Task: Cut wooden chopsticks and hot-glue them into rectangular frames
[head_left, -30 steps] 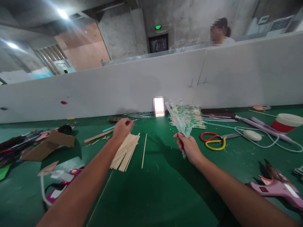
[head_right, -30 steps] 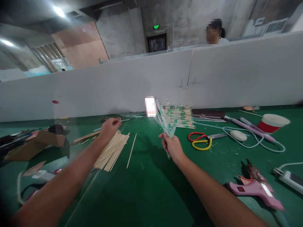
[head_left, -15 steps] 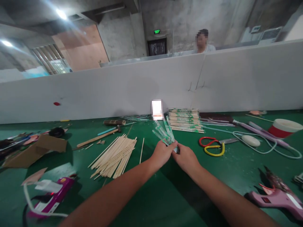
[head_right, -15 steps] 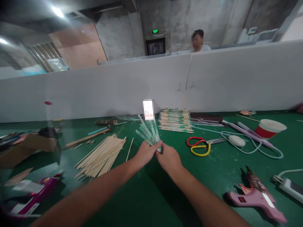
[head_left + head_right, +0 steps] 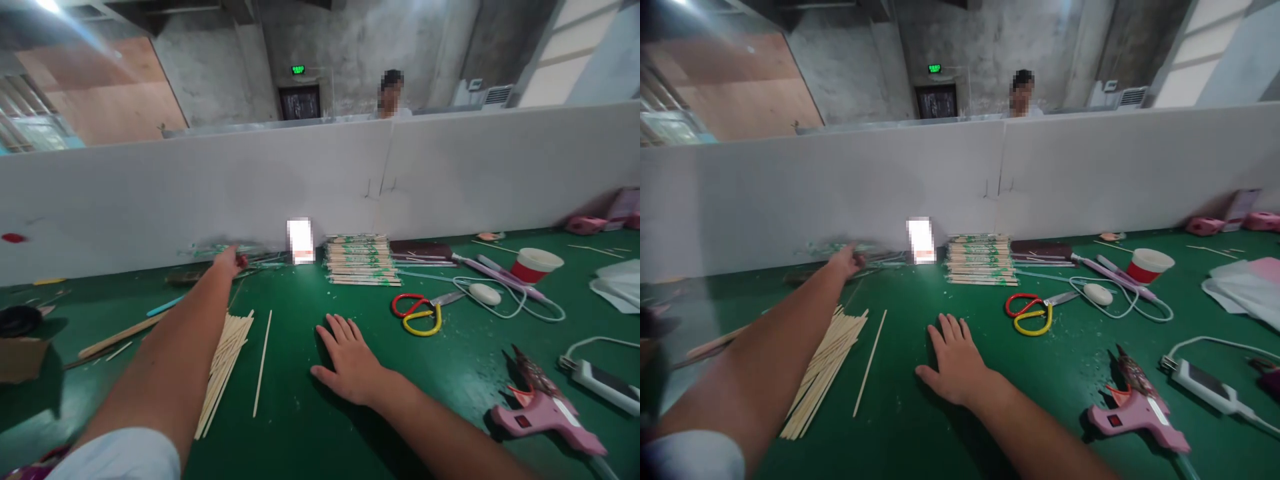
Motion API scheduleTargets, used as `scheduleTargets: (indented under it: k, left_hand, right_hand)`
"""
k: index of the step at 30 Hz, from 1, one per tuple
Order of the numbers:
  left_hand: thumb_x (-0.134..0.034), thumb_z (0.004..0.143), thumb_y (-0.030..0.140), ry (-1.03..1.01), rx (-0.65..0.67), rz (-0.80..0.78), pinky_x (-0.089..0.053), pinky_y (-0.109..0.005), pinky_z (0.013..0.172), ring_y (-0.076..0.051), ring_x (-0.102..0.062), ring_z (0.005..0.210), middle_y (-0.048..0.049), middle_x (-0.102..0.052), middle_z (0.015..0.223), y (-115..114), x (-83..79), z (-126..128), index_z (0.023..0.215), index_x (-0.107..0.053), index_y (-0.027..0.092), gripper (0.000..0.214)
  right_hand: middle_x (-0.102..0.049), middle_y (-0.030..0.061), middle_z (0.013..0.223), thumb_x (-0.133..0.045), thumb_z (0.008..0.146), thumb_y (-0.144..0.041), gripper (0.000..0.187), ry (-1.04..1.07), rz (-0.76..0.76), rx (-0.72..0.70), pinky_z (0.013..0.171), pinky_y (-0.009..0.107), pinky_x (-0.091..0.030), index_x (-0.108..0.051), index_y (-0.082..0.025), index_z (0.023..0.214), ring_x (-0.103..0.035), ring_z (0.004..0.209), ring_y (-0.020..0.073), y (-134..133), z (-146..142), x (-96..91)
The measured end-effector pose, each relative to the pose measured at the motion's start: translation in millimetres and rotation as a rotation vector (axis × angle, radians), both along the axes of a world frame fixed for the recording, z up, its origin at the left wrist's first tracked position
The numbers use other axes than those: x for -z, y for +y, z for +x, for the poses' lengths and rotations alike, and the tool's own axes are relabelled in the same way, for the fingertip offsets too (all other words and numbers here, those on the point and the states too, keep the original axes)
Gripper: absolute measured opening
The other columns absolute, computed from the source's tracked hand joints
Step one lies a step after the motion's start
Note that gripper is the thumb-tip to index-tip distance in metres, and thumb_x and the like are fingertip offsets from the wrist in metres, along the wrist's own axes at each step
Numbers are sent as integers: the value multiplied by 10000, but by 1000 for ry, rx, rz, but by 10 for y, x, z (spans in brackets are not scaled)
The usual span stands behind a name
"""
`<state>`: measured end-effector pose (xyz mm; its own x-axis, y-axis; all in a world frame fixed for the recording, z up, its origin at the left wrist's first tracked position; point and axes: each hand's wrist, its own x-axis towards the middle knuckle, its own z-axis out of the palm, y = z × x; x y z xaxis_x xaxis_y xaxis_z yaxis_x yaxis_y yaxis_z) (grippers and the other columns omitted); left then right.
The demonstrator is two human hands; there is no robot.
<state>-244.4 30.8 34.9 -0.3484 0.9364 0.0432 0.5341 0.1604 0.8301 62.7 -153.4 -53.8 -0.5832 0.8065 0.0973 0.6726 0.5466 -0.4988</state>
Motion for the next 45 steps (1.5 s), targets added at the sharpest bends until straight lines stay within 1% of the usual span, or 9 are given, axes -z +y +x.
scheduleTargets:
  k: [4, 8, 12, 15, 18, 21, 27, 38, 45]
  left_hand:
    - [-527, 897, 339, 210, 7, -101, -503, -407, 796, -232, -590, 935, -54, -608, 1045, 118, -39, -72, 1063, -588, 130, 274]
    - [-536, 861, 286, 499, 72, -19, -444, -490, 791, -331, -571, 959, -40, -627, 794, 168, -63, 201, 771, -623, 183, 162]
    - [-491, 854, 319, 745, 353, 131, -429, -420, 843, -295, -572, 985, -67, -632, 863, 128, 100, 1004, 820, -635, 180, 203]
    - [-538, 825, 310, 870, 664, 197, -400, -303, 929, -220, -544, 1065, -62, -639, 1004, 116, 312, 1752, 895, -645, 178, 183]
    - [-569, 816, 241, 971, 828, 210, -412, -326, 938, -226, -523, 1114, -93, -605, 1139, 156, 461, 2320, 1044, -613, 165, 244]
    - [-583, 826, 197, 1066, 888, 179, -449, -379, 904, -244, -544, 1080, -138, -586, 1156, 210, 512, 2600, 1065, -601, 120, 251]
    - [-545, 889, 331, 1187, 912, 120, -490, -430, 859, -208, -576, 1009, -87, -572, 1152, 241, 512, 2662, 1136, -556, 142, 311]
    - [-536, 805, 148, 1116, 883, 155, -453, -332, 861, -250, -577, 1053, -148, -609, 1123, 195, 556, 2491, 1104, -553, 118, 301]
    - [-498, 847, 228, 931, 670, 237, -452, -310, 814, -233, -600, 980, -135, -594, 1121, 2, 233, 2380, 1091, -550, 131, 267]
  right_hand:
    - [-197, 138, 1532, -382, 860, -610, 731, 53, 8, 12, 1115, 521, -137, -324, -163, 1435, -113, 1406, 318, 3, -3, -1]
    - [-382, 177, 1438, -445, 868, -511, 597, 113, 96, 199, 1073, 528, -220, -478, -128, 1323, -284, 1340, 341, 44, -31, -52]
    - [-677, 102, 925, -402, 900, -300, 276, 253, 341, 207, 797, 347, -426, -646, -174, 937, -596, 894, 211, 50, -27, -179]
    - [-535, 9, 518, -421, 861, -303, 296, 341, 489, 119, 544, 292, -335, -539, -199, 610, -472, 507, 132, 6, 7, -215]
    - [-505, 0, 496, -453, 812, -330, 270, 387, 602, 40, 529, 296, -291, -481, -203, 575, -427, 491, 126, -28, 29, -181]
    - [-520, -2, 507, -435, 815, -307, 240, 379, 619, -23, 536, 295, -288, -488, -205, 605, -432, 498, 125, -12, 29, -135]
    - [-534, 1, 529, -402, 858, -289, 264, 364, 536, -39, 555, 284, -312, -503, -207, 628, -464, 517, 128, 63, 30, -111]
    - [-513, -6, 529, -385, 888, -308, 313, 352, 479, -52, 548, 264, -302, -476, -205, 608, -457, 522, 122, 109, 13, -72]
    - [-598, 31, 698, -412, 886, -268, 225, 443, 394, 38, 628, 261, -385, -569, -200, 740, -550, 678, 147, 142, 9, -61]
